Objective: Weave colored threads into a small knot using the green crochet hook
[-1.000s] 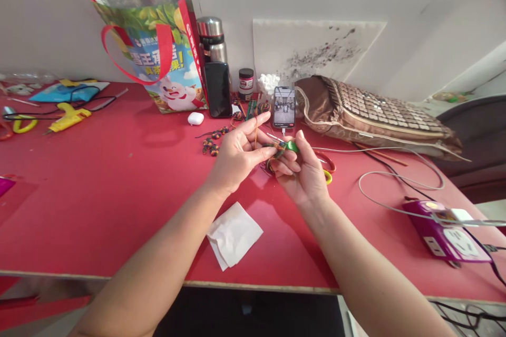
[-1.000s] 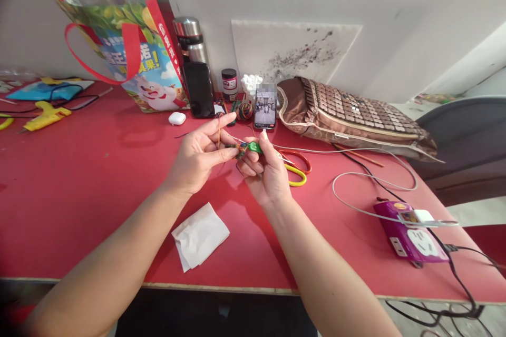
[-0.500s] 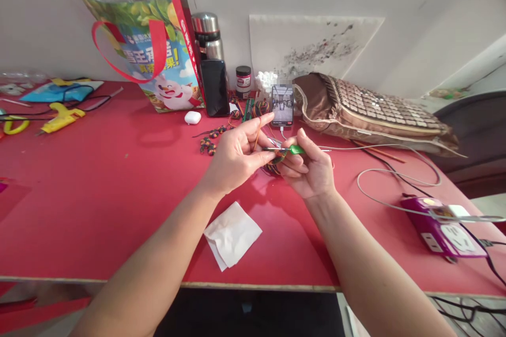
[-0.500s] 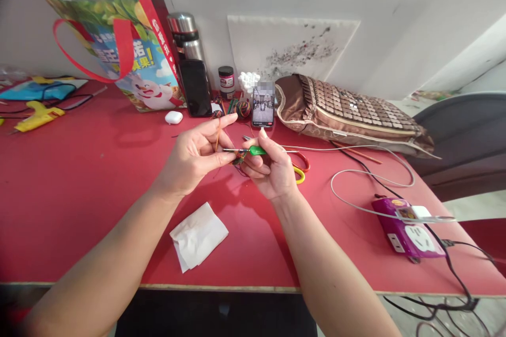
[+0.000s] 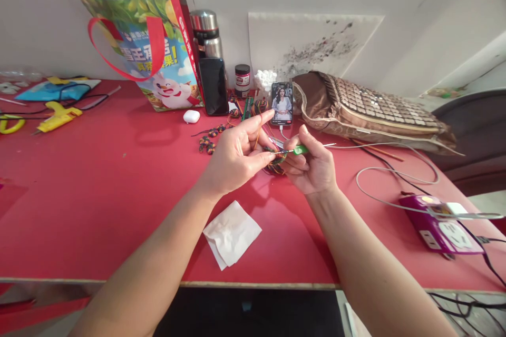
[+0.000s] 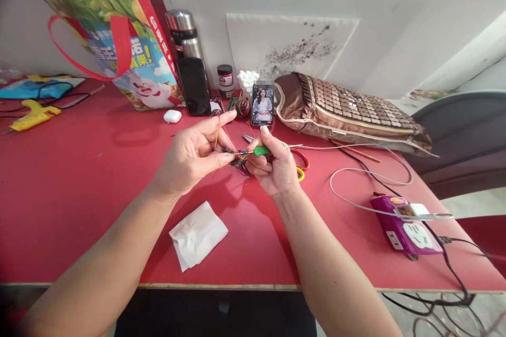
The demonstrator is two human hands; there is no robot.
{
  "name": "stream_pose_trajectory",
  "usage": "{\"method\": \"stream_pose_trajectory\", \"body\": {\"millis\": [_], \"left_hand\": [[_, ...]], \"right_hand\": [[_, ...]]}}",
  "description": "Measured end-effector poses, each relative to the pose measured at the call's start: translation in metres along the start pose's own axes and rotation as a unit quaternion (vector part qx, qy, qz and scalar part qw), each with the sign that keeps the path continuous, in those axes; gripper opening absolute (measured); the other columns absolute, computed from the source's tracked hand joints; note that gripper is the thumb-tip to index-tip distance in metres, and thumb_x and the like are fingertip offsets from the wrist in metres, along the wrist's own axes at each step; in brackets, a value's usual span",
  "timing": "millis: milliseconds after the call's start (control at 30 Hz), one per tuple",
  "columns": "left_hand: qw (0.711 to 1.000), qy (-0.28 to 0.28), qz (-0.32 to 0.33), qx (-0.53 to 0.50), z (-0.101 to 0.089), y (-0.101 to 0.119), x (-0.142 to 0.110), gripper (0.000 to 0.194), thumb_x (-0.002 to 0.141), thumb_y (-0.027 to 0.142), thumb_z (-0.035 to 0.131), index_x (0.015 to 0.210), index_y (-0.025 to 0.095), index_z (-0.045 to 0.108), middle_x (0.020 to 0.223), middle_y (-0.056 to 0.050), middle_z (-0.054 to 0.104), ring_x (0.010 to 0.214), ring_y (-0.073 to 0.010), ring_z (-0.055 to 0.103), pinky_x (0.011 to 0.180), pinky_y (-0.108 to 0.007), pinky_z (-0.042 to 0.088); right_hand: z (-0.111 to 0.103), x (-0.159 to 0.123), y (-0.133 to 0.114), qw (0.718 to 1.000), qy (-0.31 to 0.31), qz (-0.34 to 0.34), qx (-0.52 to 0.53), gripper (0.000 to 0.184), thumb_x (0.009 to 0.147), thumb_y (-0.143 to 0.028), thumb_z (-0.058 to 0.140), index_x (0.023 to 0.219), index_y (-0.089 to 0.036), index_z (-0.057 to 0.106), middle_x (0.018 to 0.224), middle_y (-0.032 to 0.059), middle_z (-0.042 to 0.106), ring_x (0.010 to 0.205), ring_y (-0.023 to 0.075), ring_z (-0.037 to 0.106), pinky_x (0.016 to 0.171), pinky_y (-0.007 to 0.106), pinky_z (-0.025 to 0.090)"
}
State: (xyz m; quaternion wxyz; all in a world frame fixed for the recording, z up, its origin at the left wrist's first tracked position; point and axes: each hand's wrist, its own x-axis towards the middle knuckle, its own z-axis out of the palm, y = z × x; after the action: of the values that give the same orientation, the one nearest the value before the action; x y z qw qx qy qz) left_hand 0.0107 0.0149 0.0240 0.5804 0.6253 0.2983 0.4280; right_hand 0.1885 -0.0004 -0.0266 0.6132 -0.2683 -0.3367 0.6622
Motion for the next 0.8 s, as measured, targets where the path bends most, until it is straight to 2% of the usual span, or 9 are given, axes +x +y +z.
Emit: {"method": "stream_pose_trajectory", "body": {"millis": [200,400,533,700,800], "left_hand": [[0.998,0.011,0.037,0.048,-0.0015,-0.0001,-0.0001,0.057,0.077,0.010,0.076,0.135,0.013,0.072,0.094,-0.006,0.077,0.080,-0.0156,0.066,0.071,-0.028,0.054],[0.996,0.022,0.037,0.072,-0.0024,-0.0006,-0.0001,0.050,0.077,0.011,0.077,0.126,0.014,0.074,0.100,-0.008,0.079,0.071,-0.0131,0.057,0.062,-0.028,0.047],[0.996,0.028,0.045,0.068,-0.0027,-0.0020,-0.0002,0.054,0.078,0.010,0.076,0.132,0.016,0.074,0.096,-0.006,0.078,0.072,-0.0137,0.059,0.062,-0.028,0.048],[0.996,0.021,0.046,0.070,-0.0053,-0.0034,0.0006,0.062,0.077,0.010,0.077,0.139,0.015,0.071,0.103,-0.008,0.080,0.072,-0.0127,0.059,0.063,-0.027,0.048],[0.996,0.026,0.044,0.077,-0.0061,-0.0040,0.0010,0.063,0.077,0.010,0.077,0.139,0.015,0.071,0.101,-0.007,0.079,0.069,-0.0114,0.054,0.062,-0.027,0.046]], "right_hand": [[-0.0037,-0.0015,-0.0047,0.998,0.027,-0.040,-0.050,0.044,0.089,-0.056,0.081,0.069,-0.017,0.078,0.041,-0.0103,0.031,0.036,0.0041,0.017,0.037,0.020,0.021],[-0.0027,-0.0020,-0.0069,0.995,0.041,-0.067,-0.058,0.042,0.085,-0.055,0.087,0.068,-0.016,0.081,0.040,-0.0098,0.031,0.037,0.0033,0.017,0.037,0.020,0.019],[-0.0010,-0.0016,-0.0063,0.995,0.052,-0.071,-0.056,0.044,0.083,-0.055,0.087,0.066,-0.016,0.080,0.040,-0.0086,0.034,0.037,0.0033,0.018,0.036,0.020,0.019],[0.0024,-0.0022,-0.0070,0.993,0.077,-0.078,-0.054,0.041,0.080,-0.054,0.089,0.065,-0.016,0.081,0.040,-0.0083,0.036,0.036,0.0026,0.018,0.036,0.019,0.017],[0.0056,-0.0029,-0.0071,0.990,0.097,-0.087,-0.057,0.042,0.078,-0.054,0.091,0.064,-0.016,0.081,0.040,-0.0082,0.036,0.036,0.0020,0.018,0.036,0.019,0.015]]}}
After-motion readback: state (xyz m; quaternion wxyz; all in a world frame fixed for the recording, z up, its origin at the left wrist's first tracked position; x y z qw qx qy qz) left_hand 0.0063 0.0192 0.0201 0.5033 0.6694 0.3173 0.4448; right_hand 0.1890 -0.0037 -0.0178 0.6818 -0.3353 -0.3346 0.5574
